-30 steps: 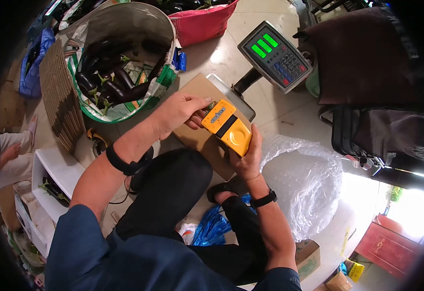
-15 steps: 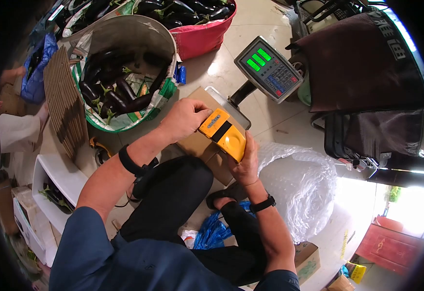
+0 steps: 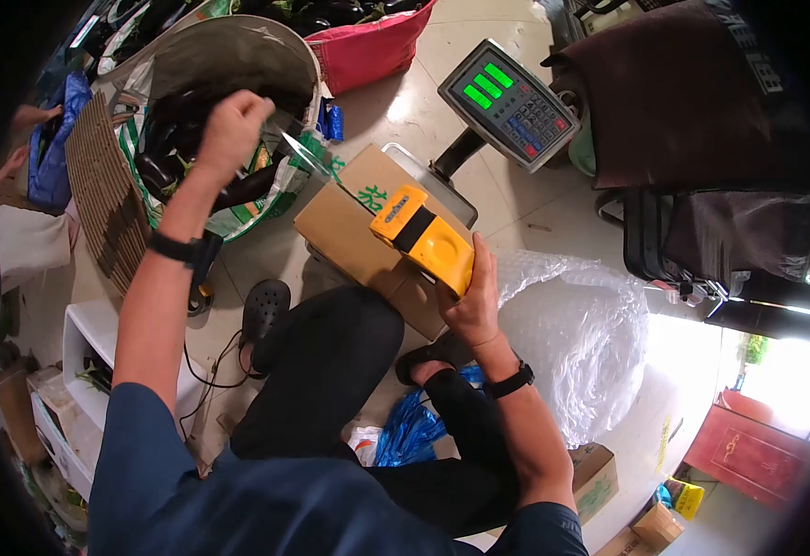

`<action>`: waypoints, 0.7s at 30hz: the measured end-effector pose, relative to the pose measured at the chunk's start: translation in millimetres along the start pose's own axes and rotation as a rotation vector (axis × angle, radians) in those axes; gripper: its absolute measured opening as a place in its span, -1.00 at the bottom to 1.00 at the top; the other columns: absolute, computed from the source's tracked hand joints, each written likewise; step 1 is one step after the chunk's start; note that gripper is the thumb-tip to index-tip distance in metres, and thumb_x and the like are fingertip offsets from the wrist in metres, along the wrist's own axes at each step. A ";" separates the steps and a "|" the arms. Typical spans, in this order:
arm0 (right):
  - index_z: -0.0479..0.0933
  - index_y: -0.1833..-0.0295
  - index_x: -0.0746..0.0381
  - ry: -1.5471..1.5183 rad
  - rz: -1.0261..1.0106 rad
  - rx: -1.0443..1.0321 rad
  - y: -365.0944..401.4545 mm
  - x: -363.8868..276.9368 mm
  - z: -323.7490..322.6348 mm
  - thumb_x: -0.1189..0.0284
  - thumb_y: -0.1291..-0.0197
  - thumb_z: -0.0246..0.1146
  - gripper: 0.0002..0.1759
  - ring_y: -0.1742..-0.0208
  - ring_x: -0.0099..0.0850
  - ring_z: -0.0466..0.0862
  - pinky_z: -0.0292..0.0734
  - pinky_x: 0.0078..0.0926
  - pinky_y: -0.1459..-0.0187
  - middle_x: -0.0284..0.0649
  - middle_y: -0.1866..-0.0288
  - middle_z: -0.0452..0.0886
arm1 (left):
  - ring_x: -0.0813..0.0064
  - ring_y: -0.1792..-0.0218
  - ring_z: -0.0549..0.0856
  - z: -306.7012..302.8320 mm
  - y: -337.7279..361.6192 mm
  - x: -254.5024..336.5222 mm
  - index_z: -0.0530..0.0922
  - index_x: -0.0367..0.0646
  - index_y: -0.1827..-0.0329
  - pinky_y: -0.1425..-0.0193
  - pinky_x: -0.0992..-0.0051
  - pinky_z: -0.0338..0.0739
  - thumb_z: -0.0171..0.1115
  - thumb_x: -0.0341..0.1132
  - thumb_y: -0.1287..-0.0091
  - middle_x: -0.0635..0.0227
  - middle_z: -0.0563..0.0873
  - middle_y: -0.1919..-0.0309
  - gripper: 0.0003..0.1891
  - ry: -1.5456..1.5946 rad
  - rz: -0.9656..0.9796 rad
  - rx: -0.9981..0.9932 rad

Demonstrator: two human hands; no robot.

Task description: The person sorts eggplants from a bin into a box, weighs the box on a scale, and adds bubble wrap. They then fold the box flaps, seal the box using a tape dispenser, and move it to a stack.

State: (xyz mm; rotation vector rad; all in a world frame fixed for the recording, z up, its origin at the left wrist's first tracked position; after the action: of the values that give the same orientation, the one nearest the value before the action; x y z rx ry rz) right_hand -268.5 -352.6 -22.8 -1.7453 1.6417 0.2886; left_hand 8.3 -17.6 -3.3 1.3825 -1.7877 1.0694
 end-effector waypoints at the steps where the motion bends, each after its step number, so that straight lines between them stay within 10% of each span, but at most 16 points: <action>1: 0.08 -0.63 0.32 0.035 0.000 -0.007 -1.0 -4.0 0.6 0.58 -0.06 0.45 0.03 -0.28 0.20 0.56 0.50 -0.07 -0.32 0.24 -0.30 0.47 | 0.55 0.39 0.61 16.0 7.3 -28.3 0.65 -0.31 0.25 0.23 0.38 0.52 0.31 -0.22 -0.46 0.30 0.66 0.51 -0.73 -0.046 -0.033 -0.027; 2: 0.08 -0.63 0.32 0.071 -0.005 -0.012 -5.5 -7.3 2.2 0.59 -0.05 0.44 0.04 -0.28 0.22 0.55 0.50 -0.06 -0.31 0.24 -0.31 0.46 | 0.25 0.38 0.74 27.6 15.2 -49.6 0.66 -0.31 0.28 0.20 0.27 0.58 0.31 -0.18 -0.42 0.04 0.73 0.45 -0.70 -0.024 -0.067 -0.010; 7: 0.07 -0.64 0.30 0.147 -0.013 -0.070 -14.5 -26.3 7.1 0.64 -0.03 0.47 0.06 -0.19 0.26 0.57 0.54 -0.03 -0.24 0.26 -0.27 0.46 | -0.07 0.25 0.75 65.6 37.7 -79.3 0.59 -0.16 0.19 0.18 0.09 0.61 0.24 -0.18 -0.47 0.07 0.77 0.25 -0.78 -0.364 0.085 0.037; 21: 0.08 -0.64 0.26 0.339 0.030 -0.186 -38.1 -54.7 22.1 0.69 -0.01 0.44 0.07 -0.08 0.21 0.59 0.58 -0.02 -0.13 0.20 -0.13 0.47 | 0.29 0.32 0.66 104.6 71.5 -82.6 0.50 -0.03 0.38 0.24 0.26 0.46 0.17 -0.36 -0.17 0.36 0.59 0.46 -0.98 -0.692 0.491 0.129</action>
State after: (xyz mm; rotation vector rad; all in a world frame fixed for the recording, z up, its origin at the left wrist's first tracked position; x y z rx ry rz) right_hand -235.2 -298.6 7.3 -1.9957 1.9331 0.1695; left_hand -40.5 -63.5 -138.9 1.5516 -2.7063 1.0217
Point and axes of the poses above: each hand's wrist, its own y-axis away from the middle knuckle, its own z-axis out of the palm, x = y × z, the point moved 8 cm from there along -y, towards the middle knuckle
